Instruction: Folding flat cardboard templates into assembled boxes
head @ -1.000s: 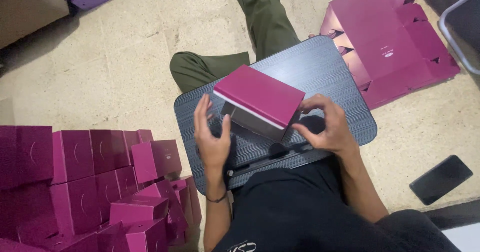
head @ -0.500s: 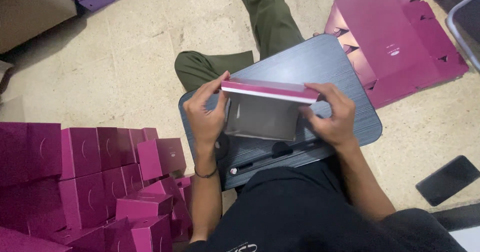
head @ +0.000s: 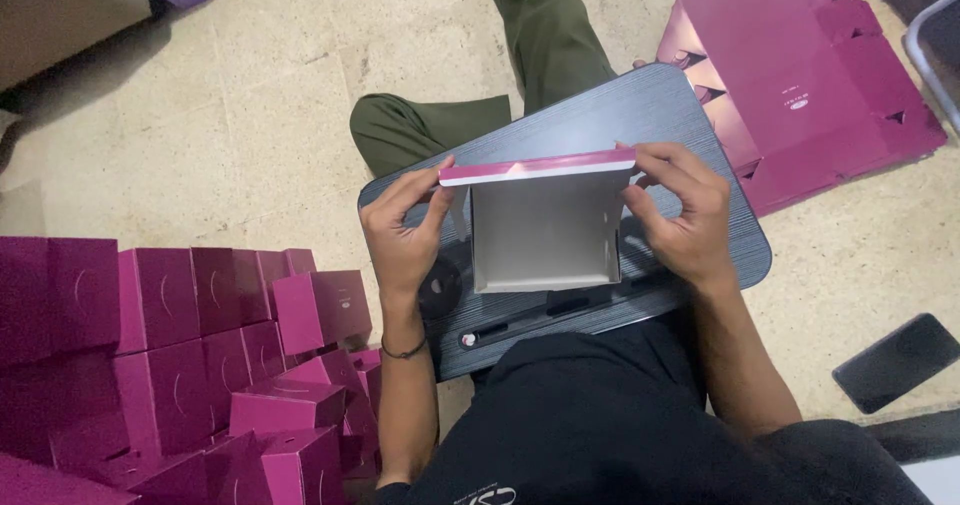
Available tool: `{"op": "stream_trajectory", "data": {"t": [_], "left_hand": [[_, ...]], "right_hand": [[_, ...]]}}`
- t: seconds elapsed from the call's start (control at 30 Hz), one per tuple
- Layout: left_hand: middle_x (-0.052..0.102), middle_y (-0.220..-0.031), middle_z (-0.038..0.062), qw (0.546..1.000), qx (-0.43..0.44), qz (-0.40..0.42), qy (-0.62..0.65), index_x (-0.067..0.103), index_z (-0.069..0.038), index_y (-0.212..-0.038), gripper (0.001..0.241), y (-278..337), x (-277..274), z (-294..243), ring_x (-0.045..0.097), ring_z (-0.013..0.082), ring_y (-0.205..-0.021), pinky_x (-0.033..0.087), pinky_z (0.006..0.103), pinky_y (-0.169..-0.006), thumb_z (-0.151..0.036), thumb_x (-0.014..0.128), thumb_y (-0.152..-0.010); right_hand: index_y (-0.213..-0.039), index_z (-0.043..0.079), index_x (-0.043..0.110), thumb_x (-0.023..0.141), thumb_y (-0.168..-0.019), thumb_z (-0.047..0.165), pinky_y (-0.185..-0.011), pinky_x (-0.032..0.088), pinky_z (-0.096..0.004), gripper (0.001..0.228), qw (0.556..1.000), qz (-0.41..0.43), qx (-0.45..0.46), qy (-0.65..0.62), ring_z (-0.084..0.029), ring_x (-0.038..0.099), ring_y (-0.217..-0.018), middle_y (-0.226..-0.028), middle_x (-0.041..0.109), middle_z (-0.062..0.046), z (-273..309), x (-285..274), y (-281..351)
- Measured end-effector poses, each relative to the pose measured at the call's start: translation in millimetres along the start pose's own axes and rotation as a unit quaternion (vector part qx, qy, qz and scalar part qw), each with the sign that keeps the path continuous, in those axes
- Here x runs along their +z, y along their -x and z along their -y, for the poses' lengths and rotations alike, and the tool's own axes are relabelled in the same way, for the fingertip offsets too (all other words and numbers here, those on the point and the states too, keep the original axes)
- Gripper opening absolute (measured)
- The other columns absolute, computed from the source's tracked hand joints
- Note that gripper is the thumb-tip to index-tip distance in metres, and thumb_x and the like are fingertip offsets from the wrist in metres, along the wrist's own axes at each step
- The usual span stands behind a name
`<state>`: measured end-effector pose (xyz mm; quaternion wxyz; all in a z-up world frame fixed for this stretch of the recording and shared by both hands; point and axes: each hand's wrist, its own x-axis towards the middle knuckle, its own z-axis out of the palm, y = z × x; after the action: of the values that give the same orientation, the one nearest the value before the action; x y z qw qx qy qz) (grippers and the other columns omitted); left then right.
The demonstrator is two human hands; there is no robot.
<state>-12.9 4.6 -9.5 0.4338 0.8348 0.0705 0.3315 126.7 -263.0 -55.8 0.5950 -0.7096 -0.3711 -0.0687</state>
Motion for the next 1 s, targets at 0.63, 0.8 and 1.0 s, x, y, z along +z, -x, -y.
{"op": "stream_trajectory", "data": {"t": [0.63,0.8,1.0], "left_hand": [[0.078,-0.095,0.011,1.000,0.018,-0.006,0.019,0.079,-0.010,-0.110,0.020,14,-1,9,0.075,0.0255,-0.086,0.060,0.0376,-0.074,-0.020,0.079,-0.092],[0.078,-0.095,0.010,1.000,0.014,-0.012,0.016,0.079,-0.010,-0.109,0.021,13,1,5,0.075,0.0234,-0.084,0.060,0.0359,-0.074,-0.024,0.079,-0.093],[0.078,-0.095,0.011,0.999,0.026,-0.014,0.028,0.079,-0.008,-0.109,0.020,15,0,8,0.075,0.0251,-0.086,0.059,0.0369,-0.076,-0.020,0.078,-0.093]], "right_hand": [[-0.120,-0.008,0.073,0.071,-0.101,0.013,-0.074,0.058,-0.042,0.029,1.000,0.021,-0.002,-0.019,-0.033,0.067,-0.091,-0.109,0.070,-0.026,13,0,-5],[-0.120,-0.007,0.074,0.074,-0.099,0.015,-0.075,0.058,-0.041,0.031,1.000,0.021,0.002,-0.020,-0.032,0.068,-0.091,-0.108,0.071,-0.025,11,-1,-4],[-0.119,-0.008,0.074,0.074,-0.099,0.013,-0.073,0.058,-0.042,0.029,1.000,0.022,-0.003,-0.013,-0.032,0.069,-0.088,-0.106,0.072,-0.025,13,-2,-6]]}}
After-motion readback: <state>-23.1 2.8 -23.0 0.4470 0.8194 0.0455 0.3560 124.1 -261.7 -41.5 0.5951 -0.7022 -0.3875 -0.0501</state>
